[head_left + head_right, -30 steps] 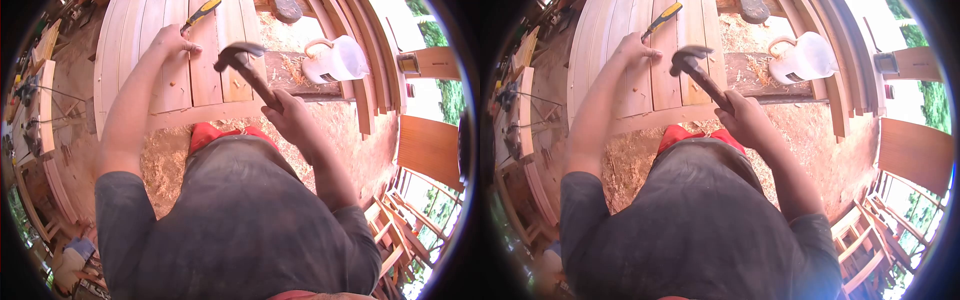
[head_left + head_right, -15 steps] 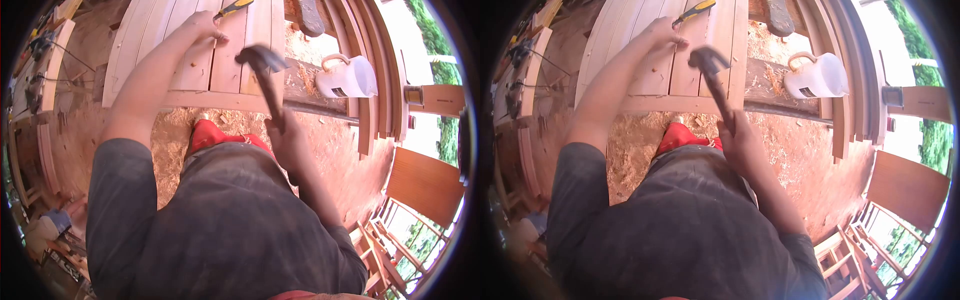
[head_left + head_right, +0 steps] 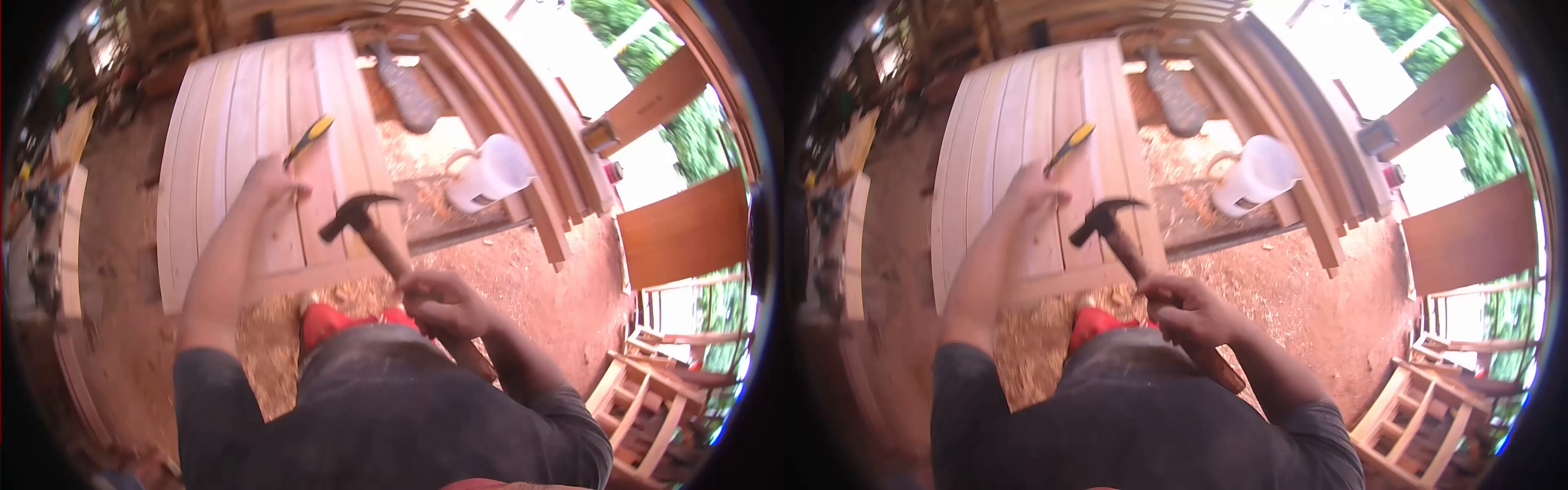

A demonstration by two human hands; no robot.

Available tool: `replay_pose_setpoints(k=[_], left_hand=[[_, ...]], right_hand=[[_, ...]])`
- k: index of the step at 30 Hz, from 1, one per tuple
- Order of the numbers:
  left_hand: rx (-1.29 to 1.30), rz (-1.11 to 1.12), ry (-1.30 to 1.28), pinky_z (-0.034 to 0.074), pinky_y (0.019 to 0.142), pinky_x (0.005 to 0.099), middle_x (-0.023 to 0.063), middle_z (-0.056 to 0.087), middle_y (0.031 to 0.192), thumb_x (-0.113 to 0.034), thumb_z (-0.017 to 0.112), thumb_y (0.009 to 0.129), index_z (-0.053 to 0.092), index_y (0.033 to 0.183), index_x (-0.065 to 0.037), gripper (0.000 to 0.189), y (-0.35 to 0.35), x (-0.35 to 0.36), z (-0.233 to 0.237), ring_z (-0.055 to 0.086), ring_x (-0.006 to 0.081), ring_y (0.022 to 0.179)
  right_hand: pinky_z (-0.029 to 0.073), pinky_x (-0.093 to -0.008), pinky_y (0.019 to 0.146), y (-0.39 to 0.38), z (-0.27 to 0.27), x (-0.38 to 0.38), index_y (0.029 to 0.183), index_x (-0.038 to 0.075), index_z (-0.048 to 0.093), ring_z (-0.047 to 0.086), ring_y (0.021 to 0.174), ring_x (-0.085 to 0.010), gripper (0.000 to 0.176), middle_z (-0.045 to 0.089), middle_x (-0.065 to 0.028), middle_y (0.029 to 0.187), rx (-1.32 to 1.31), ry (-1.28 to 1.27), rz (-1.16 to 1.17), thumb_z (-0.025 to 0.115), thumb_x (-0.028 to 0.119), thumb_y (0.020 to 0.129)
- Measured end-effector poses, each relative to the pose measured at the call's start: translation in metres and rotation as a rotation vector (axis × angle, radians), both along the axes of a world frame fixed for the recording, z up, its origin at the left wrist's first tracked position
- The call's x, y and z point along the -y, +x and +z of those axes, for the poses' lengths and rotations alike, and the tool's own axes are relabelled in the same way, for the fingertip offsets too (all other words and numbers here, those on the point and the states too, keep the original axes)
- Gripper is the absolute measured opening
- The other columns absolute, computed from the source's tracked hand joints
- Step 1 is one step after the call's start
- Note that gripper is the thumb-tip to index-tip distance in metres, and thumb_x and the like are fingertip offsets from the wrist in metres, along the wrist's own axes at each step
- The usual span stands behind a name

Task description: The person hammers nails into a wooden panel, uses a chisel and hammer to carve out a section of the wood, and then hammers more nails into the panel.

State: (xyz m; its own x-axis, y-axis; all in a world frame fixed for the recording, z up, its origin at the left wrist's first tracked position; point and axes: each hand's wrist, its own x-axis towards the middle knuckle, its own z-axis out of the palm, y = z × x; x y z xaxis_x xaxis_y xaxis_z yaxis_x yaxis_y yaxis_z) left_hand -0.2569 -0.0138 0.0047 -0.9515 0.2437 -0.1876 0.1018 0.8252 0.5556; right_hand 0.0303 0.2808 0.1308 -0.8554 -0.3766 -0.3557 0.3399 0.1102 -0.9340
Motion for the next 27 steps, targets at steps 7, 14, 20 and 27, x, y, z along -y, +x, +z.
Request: replay_pose_setpoints(k=[7,14,20,27], left_hand=[[-0.02,0.019,-0.139,0.058,0.087,0.0434,0.0096,0.074,0.104,-0.049,0.101,0.062,0.064,0.104,-0.009,0.068,0.012,-0.003,0.019,0.073,0.0283,0.099],[-0.103,-0.082,-0.161,0.05,0.109,0.0454,0.0099,0.058,0.141,-0.042,0.101,0.061,0.057,0.141,-0.013,0.095,0.006,-0.008,0.022,0.057,0.0318,0.132],[-0.306,-0.336,-0.053,0.045,0.113,0.0531,0.0121,0.056,0.141,-0.037,0.096,0.071,0.056,0.142,-0.014,0.085,0.007,-0.029,0.016,0.052,0.0384,0.135],[-0.622,-0.364,0.002,0.045,0.103,0.0567,0.0109,0.058,0.14,-0.046,0.07,0.095,0.041,0.154,-0.018,0.071,-0.008,-0.049,-0.057,0.06,0.035,0.127]], right_hand=[[0.056,-0.0294,0.066,-0.003,0.03,-0.011,0.111,-0.001,0.068,0.066,0.077,-0.0123,0.05,0.064,-0.0039,0.089,-0.026,-0.257,-0.161,0.062,0.048,0.105],[0.058,-0.0287,0.072,-0.023,0.006,-0.002,0.135,0.004,0.055,0.07,0.083,-0.0151,0.074,0.067,-0.0095,0.095,-0.053,-0.344,-0.031,0.087,0.045,0.083],[0.055,-0.0388,0.087,-0.03,0.039,0.03,0.105,0.005,0.07,0.071,0.095,-0.0239,0.035,0.073,-0.0061,0.102,-0.521,0.375,-0.164,0.087,0.022,0.08],[0.05,-0.0305,0.077,-0.062,-0.002,0.074,0.1,0.003,0.063,0.062,0.089,-0.0131,0.028,0.064,-0.0058,0.096,-0.654,-0.117,-0.625,0.079,0.027,0.099]])
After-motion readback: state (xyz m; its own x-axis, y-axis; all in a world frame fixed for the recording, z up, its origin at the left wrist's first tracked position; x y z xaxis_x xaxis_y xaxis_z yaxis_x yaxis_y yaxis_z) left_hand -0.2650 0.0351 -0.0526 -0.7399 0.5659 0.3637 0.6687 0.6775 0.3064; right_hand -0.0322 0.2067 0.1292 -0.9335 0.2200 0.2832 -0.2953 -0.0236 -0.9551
